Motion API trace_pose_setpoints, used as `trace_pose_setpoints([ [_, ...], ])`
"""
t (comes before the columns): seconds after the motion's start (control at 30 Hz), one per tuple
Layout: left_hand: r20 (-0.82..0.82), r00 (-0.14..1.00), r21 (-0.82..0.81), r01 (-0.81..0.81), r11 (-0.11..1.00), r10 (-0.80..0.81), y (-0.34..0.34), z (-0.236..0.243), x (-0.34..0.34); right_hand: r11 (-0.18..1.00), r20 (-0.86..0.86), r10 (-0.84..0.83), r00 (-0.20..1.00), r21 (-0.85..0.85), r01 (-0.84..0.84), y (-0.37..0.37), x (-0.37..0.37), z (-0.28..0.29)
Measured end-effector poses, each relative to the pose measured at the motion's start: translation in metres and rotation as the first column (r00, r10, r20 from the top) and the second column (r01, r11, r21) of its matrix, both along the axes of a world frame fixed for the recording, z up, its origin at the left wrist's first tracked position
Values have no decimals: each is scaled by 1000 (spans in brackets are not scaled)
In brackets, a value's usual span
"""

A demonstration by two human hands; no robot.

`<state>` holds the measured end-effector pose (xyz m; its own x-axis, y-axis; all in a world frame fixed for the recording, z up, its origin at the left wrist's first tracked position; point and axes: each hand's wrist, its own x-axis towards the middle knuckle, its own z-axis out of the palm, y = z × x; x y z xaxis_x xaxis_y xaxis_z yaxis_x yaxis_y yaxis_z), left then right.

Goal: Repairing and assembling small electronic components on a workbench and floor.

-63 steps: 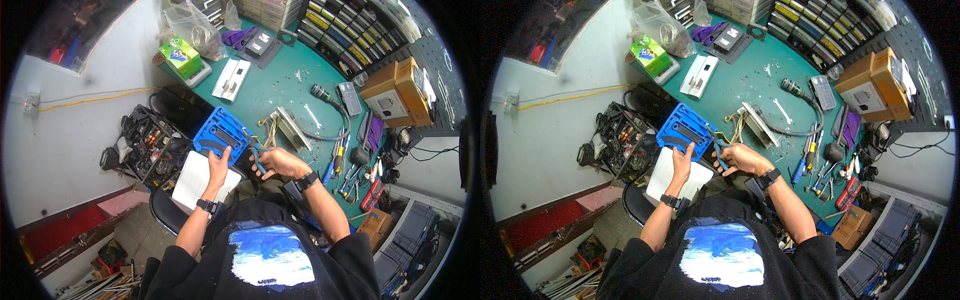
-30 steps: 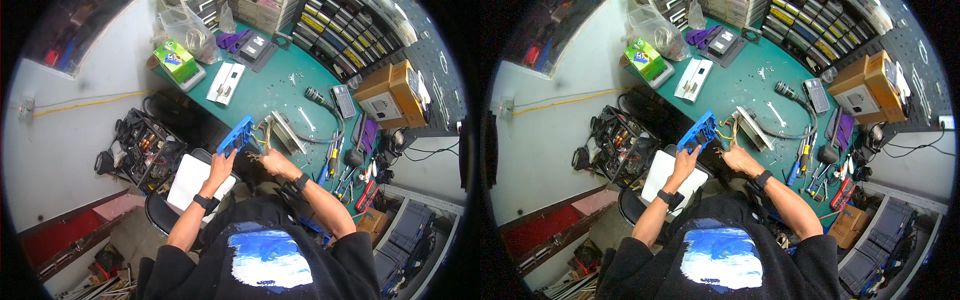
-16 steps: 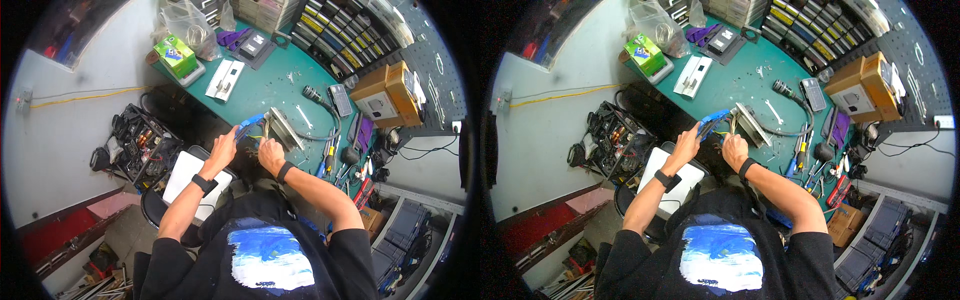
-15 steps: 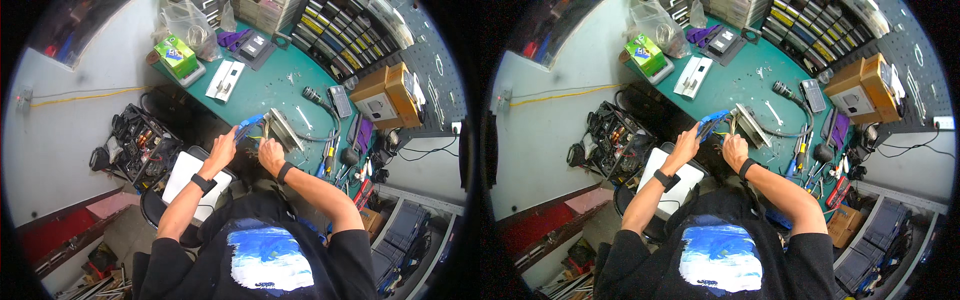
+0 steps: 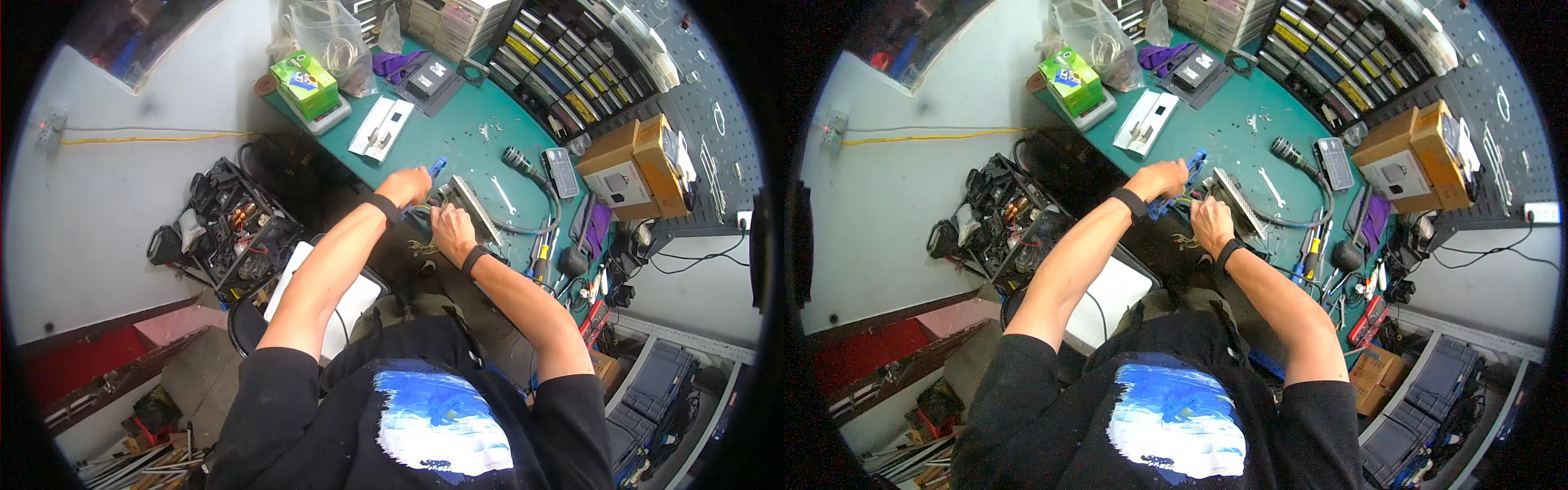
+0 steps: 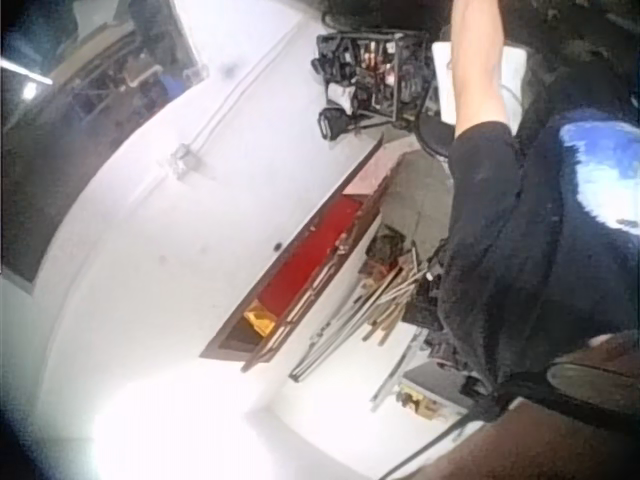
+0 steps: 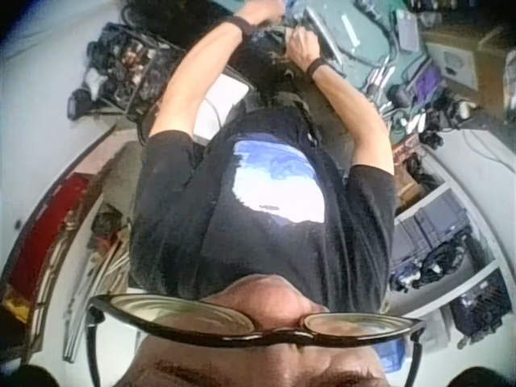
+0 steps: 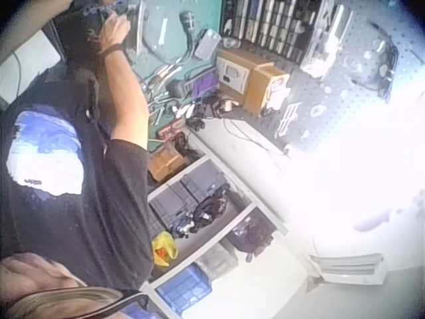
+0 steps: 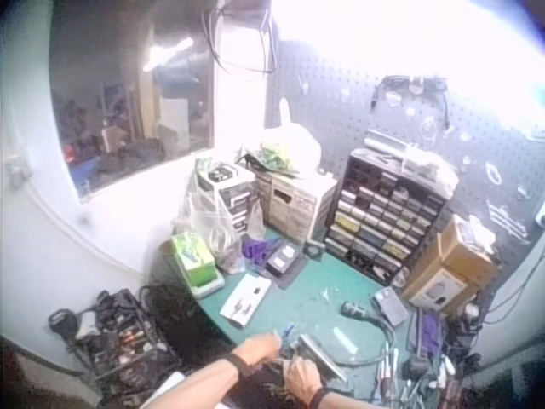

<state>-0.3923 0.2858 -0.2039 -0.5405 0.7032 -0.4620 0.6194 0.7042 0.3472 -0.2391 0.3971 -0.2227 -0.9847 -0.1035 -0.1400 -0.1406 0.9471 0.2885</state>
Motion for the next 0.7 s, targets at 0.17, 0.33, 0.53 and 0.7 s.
trace_pose_setpoints([
  [0.17,76,994,99,-90,991,83,-30,-2,-9,903,172,-103,980,-396,165,-1,13,15],
  [0.33,70,986,152,-160,975,151,-46,-1,-5,588,408,-223,885,-667,456,3,26,4],
  [0.53,115,982,112,-165,980,153,-50,5,-9,-809,822,306,480,-41,587,6,29,-14],
  [0.7,114,982,92,-161,983,150,-49,7,-8,-769,612,637,470,453,452,-11,36,-23],
])
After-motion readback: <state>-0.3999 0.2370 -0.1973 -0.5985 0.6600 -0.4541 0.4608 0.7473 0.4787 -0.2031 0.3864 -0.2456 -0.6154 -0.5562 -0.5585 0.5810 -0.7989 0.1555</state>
